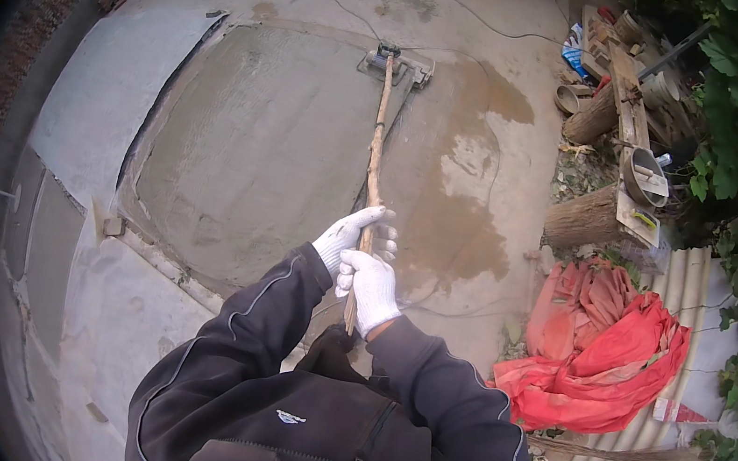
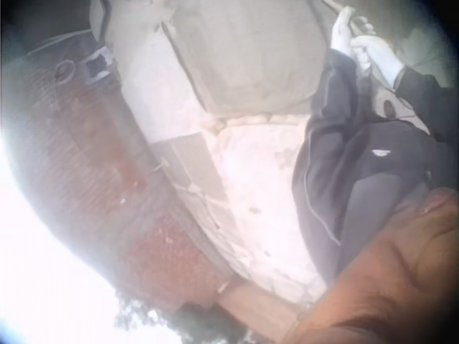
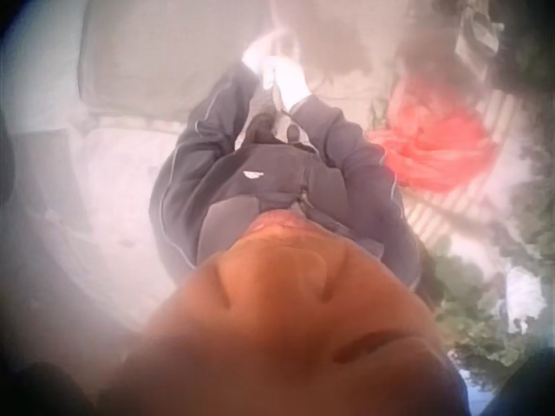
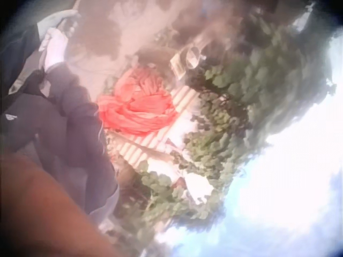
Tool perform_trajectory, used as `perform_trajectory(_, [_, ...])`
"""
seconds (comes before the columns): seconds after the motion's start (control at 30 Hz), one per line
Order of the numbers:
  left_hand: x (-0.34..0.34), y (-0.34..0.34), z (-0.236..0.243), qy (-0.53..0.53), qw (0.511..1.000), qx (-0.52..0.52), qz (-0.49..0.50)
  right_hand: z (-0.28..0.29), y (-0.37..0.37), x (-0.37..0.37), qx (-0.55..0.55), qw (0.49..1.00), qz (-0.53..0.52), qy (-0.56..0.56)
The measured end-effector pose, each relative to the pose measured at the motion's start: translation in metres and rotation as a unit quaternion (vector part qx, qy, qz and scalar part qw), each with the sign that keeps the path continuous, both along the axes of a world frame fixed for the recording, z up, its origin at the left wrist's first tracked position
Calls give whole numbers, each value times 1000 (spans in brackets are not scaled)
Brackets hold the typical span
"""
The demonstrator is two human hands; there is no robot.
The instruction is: The person uses a long-handled power trowel to smooth a freshly poured concrete slab. The person moves the trowel back and forth across the surface, gradually leveling and finishing the wet concrete.
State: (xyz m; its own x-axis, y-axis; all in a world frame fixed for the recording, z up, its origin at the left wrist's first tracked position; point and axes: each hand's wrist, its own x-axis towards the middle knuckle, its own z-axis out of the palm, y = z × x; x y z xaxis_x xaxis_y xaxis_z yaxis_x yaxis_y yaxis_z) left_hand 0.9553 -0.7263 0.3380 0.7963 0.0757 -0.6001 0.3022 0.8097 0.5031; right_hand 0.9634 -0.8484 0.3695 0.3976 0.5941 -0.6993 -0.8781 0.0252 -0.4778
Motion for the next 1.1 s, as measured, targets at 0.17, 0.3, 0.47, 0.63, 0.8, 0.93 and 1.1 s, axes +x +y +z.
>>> perform_trajectory(0.17, [-40,-5,-1,-193,976,-102,-6,35,-8,30,106,994,-24,15])
perform_trajectory(0.3, [-115,-62,14,-77,989,70,103,26,-34,68,135,990,-32,31])
perform_trajectory(0.47, [-309,-148,-97,177,959,90,201,16,-51,73,142,990,-2,1])
perform_trajectory(0.63, [-531,-302,-166,389,865,64,310,1,-57,62,146,989,-3,29])
perform_trajectory(0.8, [-654,-423,-184,583,746,18,322,-17,-72,68,164,986,9,36])
perform_trajectory(0.93, [-665,-459,-191,583,738,3,340,-8,-64,41,147,988,13,47])
perform_trajectory(1.1, [-602,-412,-202,475,818,97,308,-11,-58,3,93,995,-2,46])
